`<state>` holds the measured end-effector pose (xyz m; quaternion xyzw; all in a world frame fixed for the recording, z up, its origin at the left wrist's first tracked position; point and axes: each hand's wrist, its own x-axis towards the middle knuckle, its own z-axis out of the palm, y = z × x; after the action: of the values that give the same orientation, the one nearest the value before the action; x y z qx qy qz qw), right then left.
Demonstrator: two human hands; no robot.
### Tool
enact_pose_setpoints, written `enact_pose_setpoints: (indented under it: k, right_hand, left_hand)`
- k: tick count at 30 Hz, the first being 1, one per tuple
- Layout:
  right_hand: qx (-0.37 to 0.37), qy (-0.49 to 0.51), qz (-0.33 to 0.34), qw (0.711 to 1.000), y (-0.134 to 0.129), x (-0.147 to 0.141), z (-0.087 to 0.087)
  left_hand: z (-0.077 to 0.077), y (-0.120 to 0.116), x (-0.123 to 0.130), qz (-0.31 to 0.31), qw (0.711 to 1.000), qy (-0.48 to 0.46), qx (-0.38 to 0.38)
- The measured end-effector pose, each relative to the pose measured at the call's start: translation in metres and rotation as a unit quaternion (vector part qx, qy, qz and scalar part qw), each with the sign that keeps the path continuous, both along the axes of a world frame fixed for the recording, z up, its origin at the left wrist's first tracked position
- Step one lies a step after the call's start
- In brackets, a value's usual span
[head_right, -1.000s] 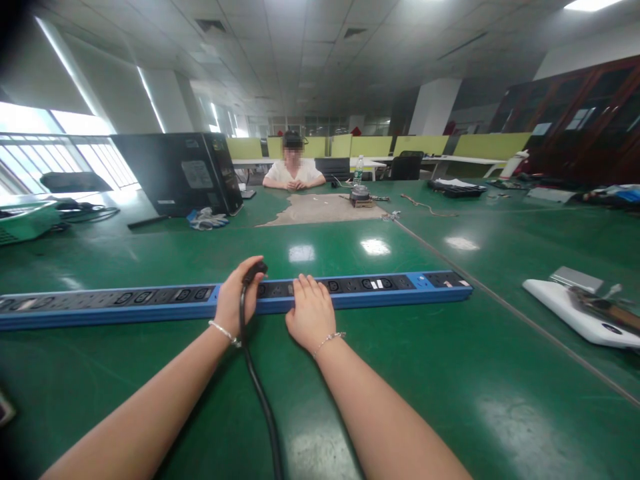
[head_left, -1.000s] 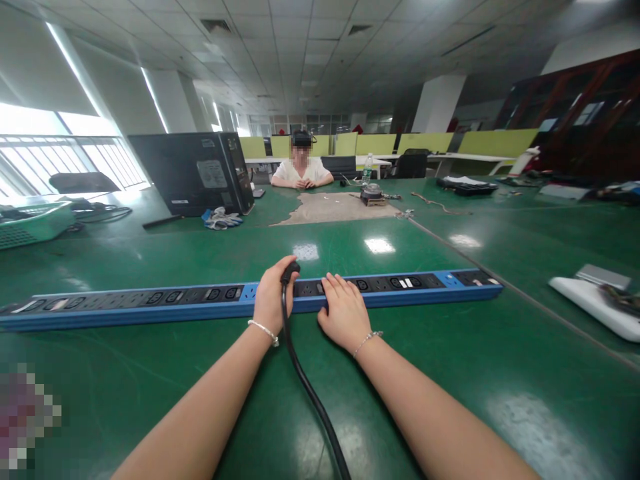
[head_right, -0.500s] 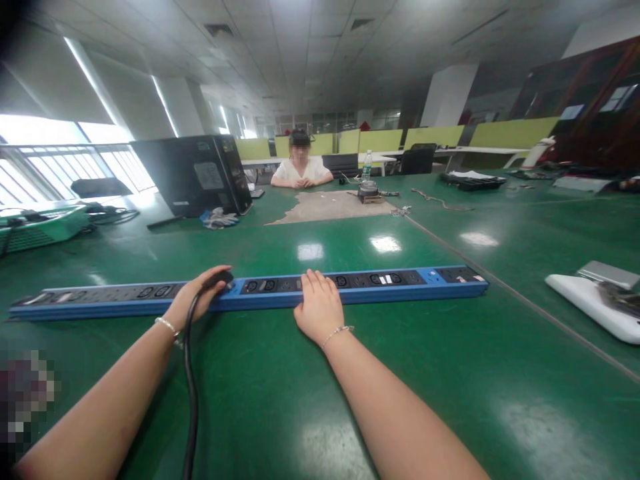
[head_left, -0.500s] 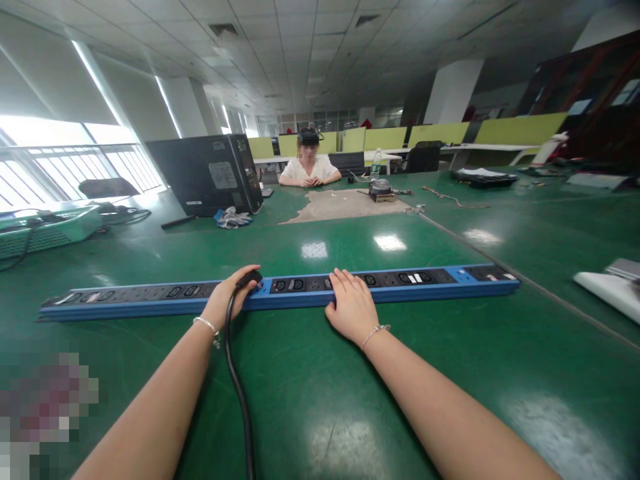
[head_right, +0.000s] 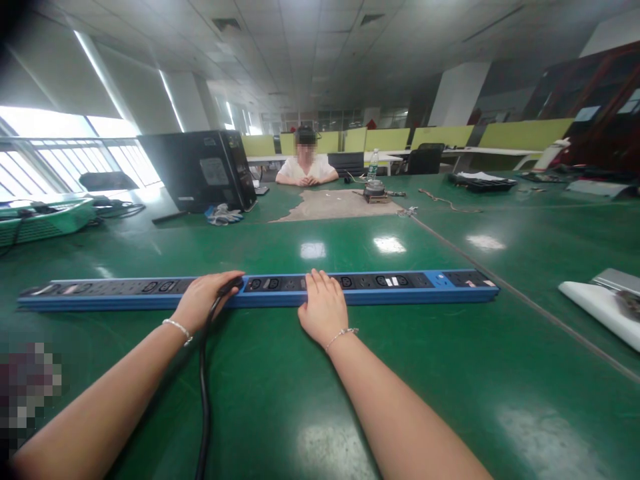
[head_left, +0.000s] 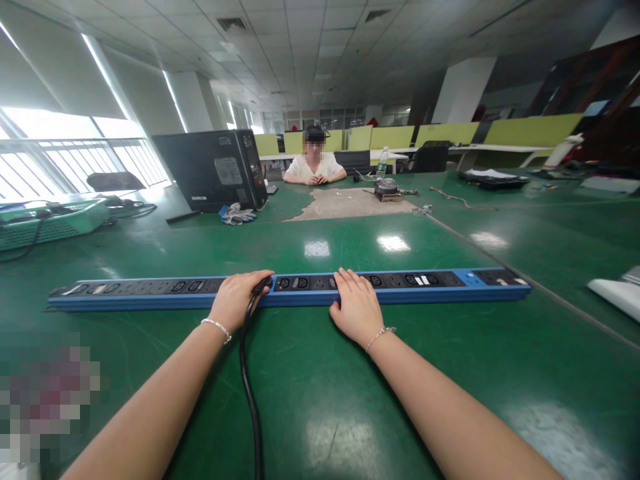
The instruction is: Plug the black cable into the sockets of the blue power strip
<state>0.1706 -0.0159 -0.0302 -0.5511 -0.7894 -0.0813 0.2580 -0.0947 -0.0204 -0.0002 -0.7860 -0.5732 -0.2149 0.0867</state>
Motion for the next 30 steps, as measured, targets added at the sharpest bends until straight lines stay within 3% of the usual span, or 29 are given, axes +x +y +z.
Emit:
enact_pose_setpoints:
  k: [8, 22, 26, 29, 30]
  right_hand:
    - [0.0, -0.008, 0.006, 1.0, -0.001, 0.0, 0.001]
    - [0.036, -0.03, 0.012, 0.999, 0.003, 0.002, -0.004]
    - [0.037, -0.033, 0.01, 0.999, 0.003, 0.003, -0.004]
    - [0.034, -0.034, 0.011, 0.999, 0.003, 0.003, -0.004]
    - [0.033, -0.034, 0.012, 0.999, 0.003, 0.003, -0.004]
  left_hand:
    - [-0.007, -0.002, 0.006, 0.047, 0.999, -0.001, 0.022]
    - [-0.024, 0.005, 0.005, 0.022, 0.997, -0.065, 0.039]
    - [-0.012, 0.005, 0.006, 0.054, 0.978, -0.172, 0.104]
    - [0.008, 0.004, -0.015, 0.142, 0.933, -0.268, 0.194]
    - [0.013, 0.002, -0.026, 0.135, 0.938, -0.261, 0.185]
